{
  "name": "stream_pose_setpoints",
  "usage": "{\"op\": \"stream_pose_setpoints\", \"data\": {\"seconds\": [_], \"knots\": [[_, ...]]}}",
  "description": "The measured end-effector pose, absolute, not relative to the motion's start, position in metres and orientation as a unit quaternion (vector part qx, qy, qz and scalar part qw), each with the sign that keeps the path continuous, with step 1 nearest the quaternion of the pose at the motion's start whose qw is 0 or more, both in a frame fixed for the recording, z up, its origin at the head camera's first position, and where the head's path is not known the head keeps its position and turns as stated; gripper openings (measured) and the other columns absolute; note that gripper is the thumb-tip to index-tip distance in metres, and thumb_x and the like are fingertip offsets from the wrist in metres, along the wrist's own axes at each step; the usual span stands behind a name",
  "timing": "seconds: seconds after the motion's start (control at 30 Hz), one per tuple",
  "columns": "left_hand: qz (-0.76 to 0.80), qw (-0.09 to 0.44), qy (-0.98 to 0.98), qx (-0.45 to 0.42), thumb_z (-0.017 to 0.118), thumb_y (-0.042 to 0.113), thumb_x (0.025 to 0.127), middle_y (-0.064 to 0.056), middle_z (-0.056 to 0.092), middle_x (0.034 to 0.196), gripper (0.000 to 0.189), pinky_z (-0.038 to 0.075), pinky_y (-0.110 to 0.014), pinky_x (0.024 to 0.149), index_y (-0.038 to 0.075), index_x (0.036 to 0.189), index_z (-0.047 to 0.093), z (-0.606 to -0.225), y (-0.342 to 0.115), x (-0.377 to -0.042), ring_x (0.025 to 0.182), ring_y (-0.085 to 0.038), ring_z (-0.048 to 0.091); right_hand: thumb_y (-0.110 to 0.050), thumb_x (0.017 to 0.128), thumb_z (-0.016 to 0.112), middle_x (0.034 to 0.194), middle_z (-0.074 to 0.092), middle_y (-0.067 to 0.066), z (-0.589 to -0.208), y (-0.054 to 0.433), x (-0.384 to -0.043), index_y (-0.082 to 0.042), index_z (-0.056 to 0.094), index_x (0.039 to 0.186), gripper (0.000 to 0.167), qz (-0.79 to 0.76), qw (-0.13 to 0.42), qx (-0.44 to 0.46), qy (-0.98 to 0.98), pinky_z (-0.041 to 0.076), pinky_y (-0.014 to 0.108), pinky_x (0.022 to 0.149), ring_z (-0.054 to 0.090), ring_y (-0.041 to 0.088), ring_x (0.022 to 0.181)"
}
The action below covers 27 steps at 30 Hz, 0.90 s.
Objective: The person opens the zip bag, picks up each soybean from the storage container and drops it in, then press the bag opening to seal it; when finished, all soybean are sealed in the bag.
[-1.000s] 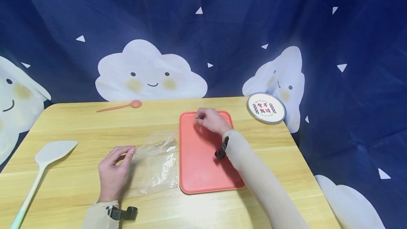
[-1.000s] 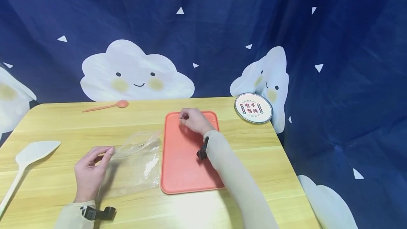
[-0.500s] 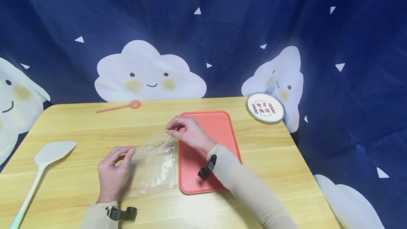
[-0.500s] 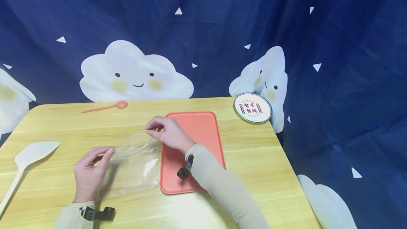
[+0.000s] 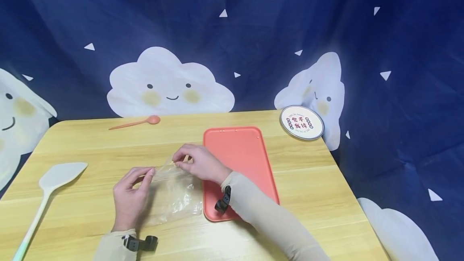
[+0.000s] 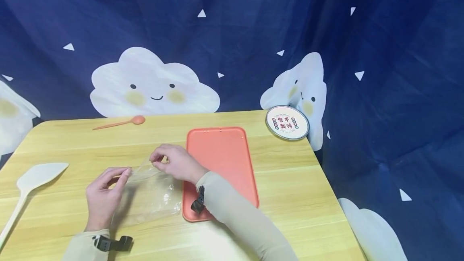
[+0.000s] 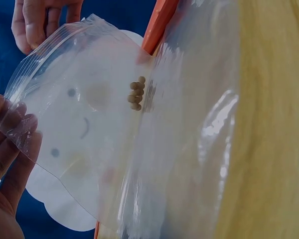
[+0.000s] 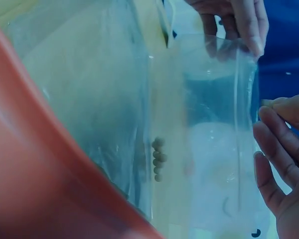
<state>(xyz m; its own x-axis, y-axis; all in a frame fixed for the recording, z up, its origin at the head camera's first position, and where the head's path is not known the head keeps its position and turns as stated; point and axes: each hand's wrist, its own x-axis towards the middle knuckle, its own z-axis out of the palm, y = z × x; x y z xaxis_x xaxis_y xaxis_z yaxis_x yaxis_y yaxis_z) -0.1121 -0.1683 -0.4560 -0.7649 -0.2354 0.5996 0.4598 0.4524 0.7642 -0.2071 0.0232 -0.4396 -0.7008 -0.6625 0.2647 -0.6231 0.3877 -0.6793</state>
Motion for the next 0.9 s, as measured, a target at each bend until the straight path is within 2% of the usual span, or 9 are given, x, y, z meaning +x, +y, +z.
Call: {"op": "stream_pose_setpoints", "data": {"seconds": [0.3,0.53,0.6,0.8,0.9], "knots": [[-0.509,0.333,-0.790,-0.079,0.068,-0.021,0.080,-0.021,0.069,0.085,0.013,0.051,-0.011,0.078,-0.010,0.087,0.071,-0.455,-0.170,-0.113,0.085,-0.001,0.062,-0.016,0.094,0.069,0.108,0.064,-0.010,-0.439,0.037,-0.212,-0.014,0.070,0.110,0.017,-0.410,0.020,-0.376,0.830,0.048,0.018,0.086,0.054,0.001,0.103],[-0.507,0.333,-0.791,-0.079,0.068,-0.021,0.080,-0.021,0.069,0.085,0.013,0.050,-0.011,0.078,-0.010,0.087,0.071,-0.455,-0.172,-0.113,0.085,-0.001,0.062,-0.016,0.095,0.067,0.107,0.063,-0.007,-0.428,0.068,-0.222,-0.012,0.070,0.109,0.016,-0.440,0.014,-0.331,0.835,0.052,0.038,0.085,0.057,0.017,0.099],[-0.507,0.332,-0.791,-0.079,0.068,-0.020,0.080,-0.021,0.069,0.085,0.013,0.050,-0.011,0.078,-0.010,0.087,0.071,-0.455,-0.173,-0.113,0.085,-0.002,0.062,-0.015,0.094,0.067,0.106,0.063,-0.006,-0.426,0.079,-0.226,-0.012,0.070,0.109,0.015,-0.430,0.004,-0.323,0.843,0.052,0.042,0.086,0.057,0.017,0.098],[-0.509,0.328,-0.792,-0.075,0.068,-0.019,0.081,-0.020,0.070,0.086,0.012,0.050,-0.011,0.077,-0.009,0.087,0.071,-0.454,-0.174,-0.112,0.086,-0.002,0.063,-0.015,0.094,0.068,0.103,0.064,-0.005,-0.429,0.123,-0.245,-0.012,0.069,0.108,0.015,-0.383,-0.006,-0.272,0.883,0.053,0.040,0.085,0.059,0.018,0.098],[-0.508,0.332,-0.791,-0.078,0.068,-0.020,0.080,-0.020,0.069,0.085,0.013,0.051,-0.011,0.077,-0.009,0.087,0.071,-0.455,-0.174,-0.113,0.084,-0.002,0.063,-0.011,0.092,0.069,0.103,0.065,0.000,-0.437,0.149,-0.259,-0.008,0.069,0.107,0.016,-0.342,-0.018,-0.250,0.906,0.052,0.039,0.086,0.061,0.020,0.098]]}}
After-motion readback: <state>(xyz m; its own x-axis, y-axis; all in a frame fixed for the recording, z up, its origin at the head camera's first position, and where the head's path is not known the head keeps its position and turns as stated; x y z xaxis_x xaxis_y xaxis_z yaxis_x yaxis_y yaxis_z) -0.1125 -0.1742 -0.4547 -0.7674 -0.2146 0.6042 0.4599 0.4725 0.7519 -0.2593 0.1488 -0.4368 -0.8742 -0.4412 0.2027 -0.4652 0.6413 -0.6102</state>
